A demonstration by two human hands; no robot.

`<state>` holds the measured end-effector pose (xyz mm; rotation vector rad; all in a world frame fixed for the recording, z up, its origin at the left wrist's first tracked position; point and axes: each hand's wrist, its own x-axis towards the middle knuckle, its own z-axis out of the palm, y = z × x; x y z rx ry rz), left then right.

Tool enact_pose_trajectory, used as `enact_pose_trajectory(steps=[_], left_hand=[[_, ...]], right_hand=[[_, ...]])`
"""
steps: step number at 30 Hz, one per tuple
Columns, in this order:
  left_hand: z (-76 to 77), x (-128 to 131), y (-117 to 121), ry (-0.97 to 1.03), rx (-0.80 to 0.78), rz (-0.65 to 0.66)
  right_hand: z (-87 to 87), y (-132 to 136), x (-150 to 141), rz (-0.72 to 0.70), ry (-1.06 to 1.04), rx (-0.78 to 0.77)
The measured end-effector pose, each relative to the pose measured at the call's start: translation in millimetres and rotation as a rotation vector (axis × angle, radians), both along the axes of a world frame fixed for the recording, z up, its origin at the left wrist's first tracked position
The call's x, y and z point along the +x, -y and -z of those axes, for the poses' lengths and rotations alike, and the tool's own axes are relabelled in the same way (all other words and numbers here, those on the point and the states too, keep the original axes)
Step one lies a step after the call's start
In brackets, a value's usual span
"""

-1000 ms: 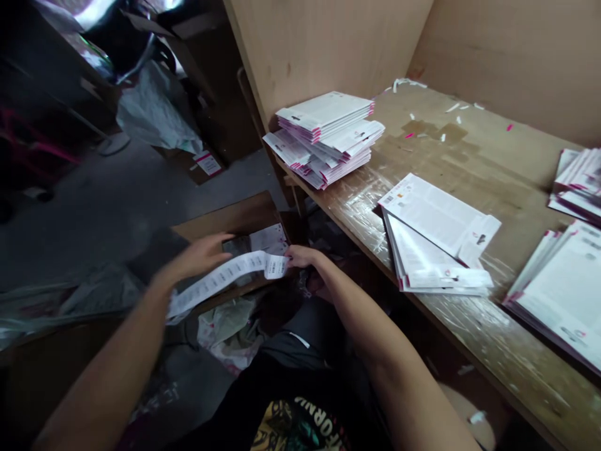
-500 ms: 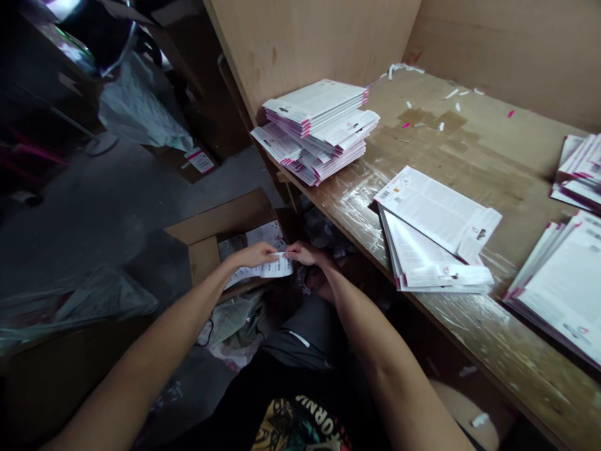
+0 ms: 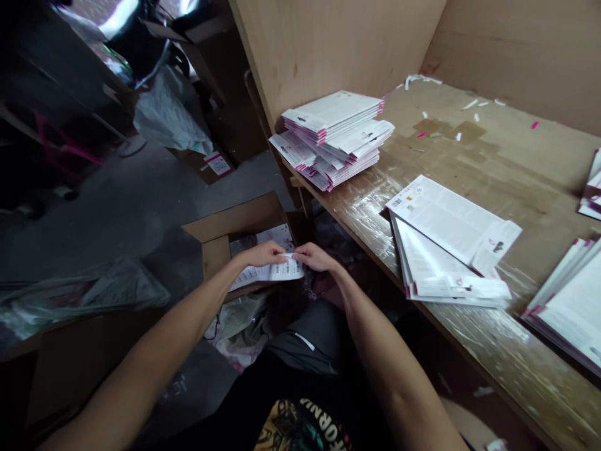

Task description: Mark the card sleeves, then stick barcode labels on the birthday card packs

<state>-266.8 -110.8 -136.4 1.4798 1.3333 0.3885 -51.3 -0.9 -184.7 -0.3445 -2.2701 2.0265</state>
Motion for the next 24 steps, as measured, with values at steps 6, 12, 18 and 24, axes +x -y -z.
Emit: enact_pose_trajectory(steps=[6, 12, 18, 24], left_hand=[[4.2, 17, -6, 0.030, 0.040, 0.009], [7.3, 21, -7, 0.047, 0.062, -0.036], [-8.4, 21, -12, 0.070, 0.004, 0.029], [-45.0, 3, 27, 0.024, -0.139, 0.148]], right_hand=[[-16.6, -4, 9, -0.011, 0.023, 0.110], [-17.3, -5, 12, 0.024, 0.002, 0.033], [-32.1, -4, 18, -0.018, 0.035, 0.105], [-38.5, 25, 18, -0.189, 0.128, 0.146]])
